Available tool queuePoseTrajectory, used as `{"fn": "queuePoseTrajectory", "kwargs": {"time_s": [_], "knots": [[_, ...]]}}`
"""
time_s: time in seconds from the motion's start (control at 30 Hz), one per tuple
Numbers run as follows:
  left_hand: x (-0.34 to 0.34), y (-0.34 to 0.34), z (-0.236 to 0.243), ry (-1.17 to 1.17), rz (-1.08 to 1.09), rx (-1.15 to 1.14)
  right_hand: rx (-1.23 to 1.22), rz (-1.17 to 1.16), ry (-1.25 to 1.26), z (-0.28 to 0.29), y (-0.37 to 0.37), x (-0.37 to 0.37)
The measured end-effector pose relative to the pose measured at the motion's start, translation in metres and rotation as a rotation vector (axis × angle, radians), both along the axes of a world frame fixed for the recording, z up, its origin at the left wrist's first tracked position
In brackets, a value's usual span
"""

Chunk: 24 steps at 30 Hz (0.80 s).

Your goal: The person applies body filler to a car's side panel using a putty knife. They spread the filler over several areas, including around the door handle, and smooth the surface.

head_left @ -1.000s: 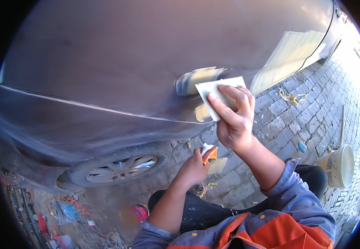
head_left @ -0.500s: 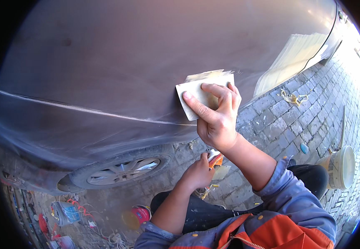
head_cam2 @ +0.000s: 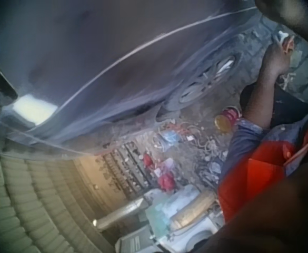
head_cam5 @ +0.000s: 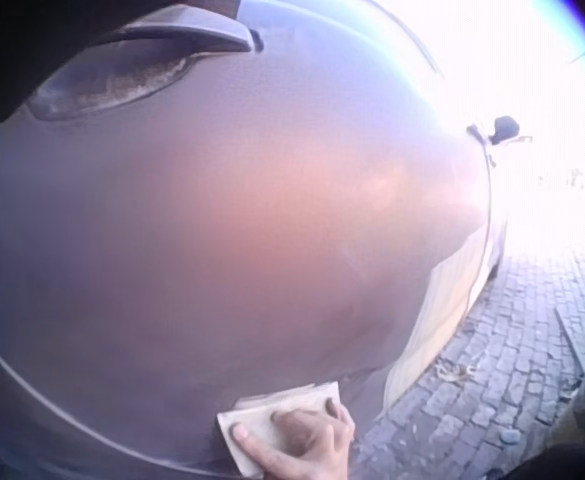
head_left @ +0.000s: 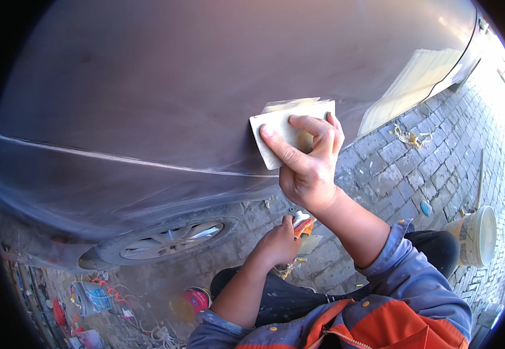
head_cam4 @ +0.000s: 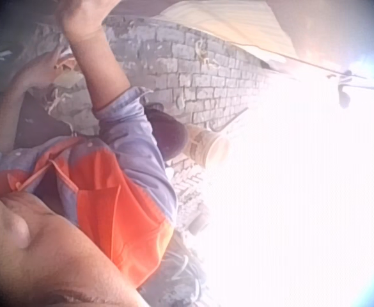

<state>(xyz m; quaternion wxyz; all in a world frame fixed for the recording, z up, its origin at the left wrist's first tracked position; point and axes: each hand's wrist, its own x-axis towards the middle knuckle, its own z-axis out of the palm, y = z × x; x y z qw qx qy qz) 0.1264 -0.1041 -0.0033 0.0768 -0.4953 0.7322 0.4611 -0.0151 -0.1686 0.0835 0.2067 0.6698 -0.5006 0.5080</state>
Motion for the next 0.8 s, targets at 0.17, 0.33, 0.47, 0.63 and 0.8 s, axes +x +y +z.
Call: {"fn": "queuePoseTrajectory", "kwargs": {"time_s": [0.17,0.33,0.47,0.63,0.8], "knots": [[-0.001,0.0,-0.001,-0.006,-0.016,0.025,0.017,0.043,0.019,-0.016,0.004,-0.001],[-0.003,-0.002,0.0,-0.01,-0.034,0.049,0.093,0.093,0.047,-0.034,0.011,-0.003],[-0.001,0.002,-0.009,0.004,-0.02,0.003,0.166,0.125,0.042,-0.028,0.023,-0.007],[-0.004,0.0,0.0,-0.055,-0.049,0.014,-0.026,0.0,-0.042,-0.01,0.018,-0.026],[-0.004,0.0,-0.008,-0.061,-0.073,0.004,-0.111,-0.076,-0.056,0.0,-0.006,-0.033]]}}
